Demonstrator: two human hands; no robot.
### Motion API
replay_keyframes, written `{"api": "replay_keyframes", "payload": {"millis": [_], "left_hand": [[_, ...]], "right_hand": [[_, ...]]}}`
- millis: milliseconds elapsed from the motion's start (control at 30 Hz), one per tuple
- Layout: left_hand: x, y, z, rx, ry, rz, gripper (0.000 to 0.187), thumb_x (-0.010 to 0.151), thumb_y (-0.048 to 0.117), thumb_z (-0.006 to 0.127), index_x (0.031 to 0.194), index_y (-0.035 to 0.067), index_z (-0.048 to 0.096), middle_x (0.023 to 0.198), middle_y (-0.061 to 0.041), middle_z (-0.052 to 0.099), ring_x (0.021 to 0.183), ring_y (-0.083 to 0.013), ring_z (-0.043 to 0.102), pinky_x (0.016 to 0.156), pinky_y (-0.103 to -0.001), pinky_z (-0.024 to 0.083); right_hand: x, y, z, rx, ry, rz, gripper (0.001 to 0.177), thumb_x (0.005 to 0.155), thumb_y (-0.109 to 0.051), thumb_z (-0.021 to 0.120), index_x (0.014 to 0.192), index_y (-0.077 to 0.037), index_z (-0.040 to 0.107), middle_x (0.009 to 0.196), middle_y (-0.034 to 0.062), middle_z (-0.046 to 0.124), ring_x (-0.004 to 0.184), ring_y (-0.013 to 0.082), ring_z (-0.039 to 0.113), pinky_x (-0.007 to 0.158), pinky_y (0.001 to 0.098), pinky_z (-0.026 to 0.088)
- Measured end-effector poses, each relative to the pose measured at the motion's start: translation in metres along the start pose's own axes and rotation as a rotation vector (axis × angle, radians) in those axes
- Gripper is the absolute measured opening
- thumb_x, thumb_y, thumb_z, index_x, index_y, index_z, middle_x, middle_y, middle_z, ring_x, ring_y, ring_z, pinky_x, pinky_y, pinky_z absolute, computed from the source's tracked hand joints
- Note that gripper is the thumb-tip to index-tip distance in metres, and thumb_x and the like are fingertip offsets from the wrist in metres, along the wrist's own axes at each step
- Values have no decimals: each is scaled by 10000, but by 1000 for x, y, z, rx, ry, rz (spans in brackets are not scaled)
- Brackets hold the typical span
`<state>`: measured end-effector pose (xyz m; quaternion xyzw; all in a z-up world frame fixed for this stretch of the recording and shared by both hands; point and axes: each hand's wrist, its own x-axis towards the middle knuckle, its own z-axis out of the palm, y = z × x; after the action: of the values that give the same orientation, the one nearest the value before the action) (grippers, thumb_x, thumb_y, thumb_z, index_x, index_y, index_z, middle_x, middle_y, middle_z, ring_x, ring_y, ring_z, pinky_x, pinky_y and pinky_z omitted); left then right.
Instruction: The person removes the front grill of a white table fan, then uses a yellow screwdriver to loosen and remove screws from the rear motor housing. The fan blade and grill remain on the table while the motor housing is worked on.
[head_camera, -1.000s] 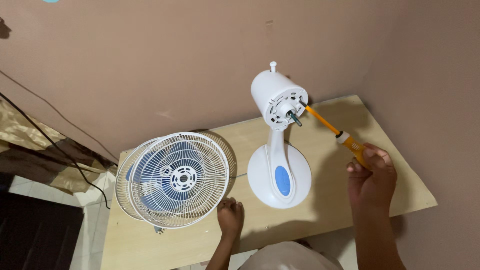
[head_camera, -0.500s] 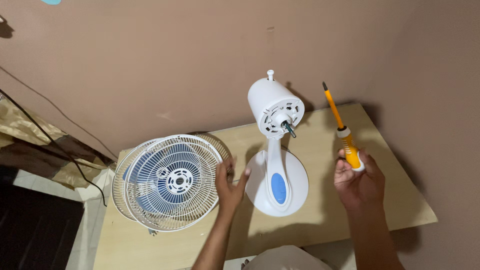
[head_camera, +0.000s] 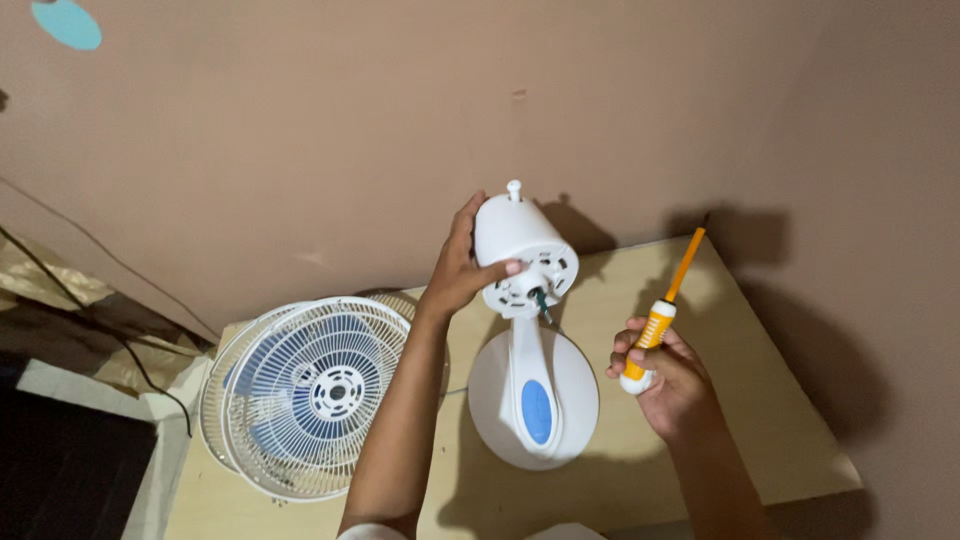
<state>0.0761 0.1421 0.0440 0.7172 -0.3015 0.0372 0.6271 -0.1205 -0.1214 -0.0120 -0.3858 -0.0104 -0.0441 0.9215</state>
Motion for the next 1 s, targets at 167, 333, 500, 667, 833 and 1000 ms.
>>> {"api": "replay_keyframes", "payload": {"millis": [167, 333, 500, 667, 833, 1000], "left_hand": [[-9, 9, 2, -31, 37, 126, 1112, 702, 326, 874, 1589, -46, 318, 1547, -196, 415, 1465, -321, 449, 1224, -412, 374], [-16, 21, 8, -39, 31, 149, 1120, 684, 382, 872, 1589, -41, 366, 1543, -203, 421, 1471, -322, 448, 1241, -410, 359], [-30, 39, 18, -36, 5, 133, 1171, 654, 461, 851, 1602, -35, 374, 1548, -209, 432, 1503, -340, 435, 1284, -425, 321], [-44, 58, 24, -15, -39, 74, 1227, 598, 505, 838, 1605, -32, 387, 1601, -218, 414, 1561, -365, 405, 1317, -443, 292], [-56, 84, 37, -126, -90, -12, 1282, 597, 519, 846, 1661, -15, 370, 1595, -218, 387, 1520, -358, 422, 1355, -470, 308], [-57, 121, 43, -144, -122, -282, 1246, 571, 450, 888, 1608, 4, 362, 1623, -206, 334, 1582, -362, 377, 1306, -470, 274]], "right_hand": [[27, -4, -4, -178, -14, -62, 146, 917, -41, 635, 1059, -25, 604, 934, 118, 630, 782, 230, 608, 733, 405, 525], [75, -4, -1, -292, -52, -113, 108, 955, -73, 678, 1027, -24, 615, 866, 75, 635, 747, 178, 624, 713, 366, 549], [120, -10, 17, -402, -119, -113, 195, 919, -53, 726, 1103, -1, 686, 918, 74, 682, 728, 129, 639, 665, 311, 553], [138, -30, 38, -575, -227, -45, 363, 858, -72, 760, 1209, 1, 703, 1036, 54, 710, 705, 101, 605, 629, 271, 531], [144, -56, 56, -695, -470, -4, 393, 815, -89, 799, 1186, -6, 699, 1104, 50, 737, 968, 107, 695, 818, 284, 601], [147, -78, 73, -885, -678, -134, 289, 793, -83, 852, 1065, -23, 776, 919, 38, 672, 846, 123, 641, 750, 280, 524]]}}
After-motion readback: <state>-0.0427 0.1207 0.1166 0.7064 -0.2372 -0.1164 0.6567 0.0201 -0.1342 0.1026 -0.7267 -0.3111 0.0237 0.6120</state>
